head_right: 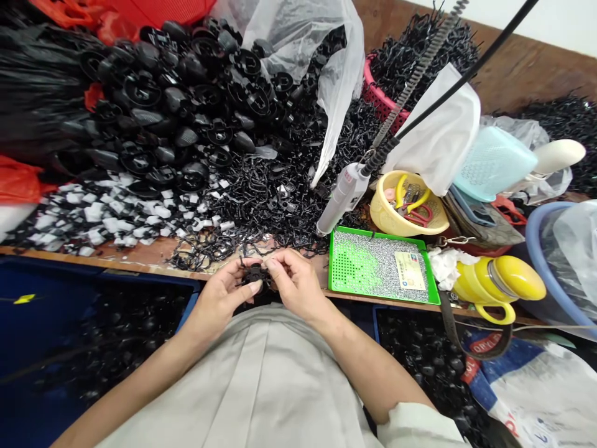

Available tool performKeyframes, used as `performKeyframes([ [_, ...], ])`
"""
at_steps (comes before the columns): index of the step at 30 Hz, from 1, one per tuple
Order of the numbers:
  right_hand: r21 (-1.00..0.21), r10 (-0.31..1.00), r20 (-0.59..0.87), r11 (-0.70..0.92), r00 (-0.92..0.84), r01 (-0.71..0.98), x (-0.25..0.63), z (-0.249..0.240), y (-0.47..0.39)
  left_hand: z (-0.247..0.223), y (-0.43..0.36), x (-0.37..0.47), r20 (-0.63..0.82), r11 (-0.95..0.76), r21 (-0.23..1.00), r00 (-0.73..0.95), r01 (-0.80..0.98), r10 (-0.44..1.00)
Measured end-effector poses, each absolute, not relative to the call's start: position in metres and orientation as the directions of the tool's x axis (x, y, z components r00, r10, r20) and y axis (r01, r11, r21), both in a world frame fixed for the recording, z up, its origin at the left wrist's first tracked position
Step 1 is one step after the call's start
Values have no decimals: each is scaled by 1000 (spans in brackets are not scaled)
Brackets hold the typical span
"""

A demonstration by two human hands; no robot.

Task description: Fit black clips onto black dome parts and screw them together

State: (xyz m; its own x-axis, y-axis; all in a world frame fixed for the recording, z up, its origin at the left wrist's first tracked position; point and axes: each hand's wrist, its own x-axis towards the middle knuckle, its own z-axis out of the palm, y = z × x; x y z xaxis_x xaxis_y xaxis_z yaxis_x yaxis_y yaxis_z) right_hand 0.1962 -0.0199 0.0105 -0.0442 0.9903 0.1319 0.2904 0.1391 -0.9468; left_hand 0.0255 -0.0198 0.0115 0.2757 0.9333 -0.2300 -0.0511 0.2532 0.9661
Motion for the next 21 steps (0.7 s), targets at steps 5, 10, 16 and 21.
performKeyframes([
  [5,-942,988,61,104,-140,319,199,23,-18,11,-17,19,-98,70,994,386,85,917],
  [10,-863,911,395,412,-116,293,185,15,-36,7,-17,16,82,-125,979,251,161,965],
  [16,-862,810,499,428,308,271,225,21,-37,5,-17,11,188,-254,929,248,268,950],
  [21,-799,628,600,446,496,403,288,29,9,7,-16,15,162,-239,913,244,330,956],
])
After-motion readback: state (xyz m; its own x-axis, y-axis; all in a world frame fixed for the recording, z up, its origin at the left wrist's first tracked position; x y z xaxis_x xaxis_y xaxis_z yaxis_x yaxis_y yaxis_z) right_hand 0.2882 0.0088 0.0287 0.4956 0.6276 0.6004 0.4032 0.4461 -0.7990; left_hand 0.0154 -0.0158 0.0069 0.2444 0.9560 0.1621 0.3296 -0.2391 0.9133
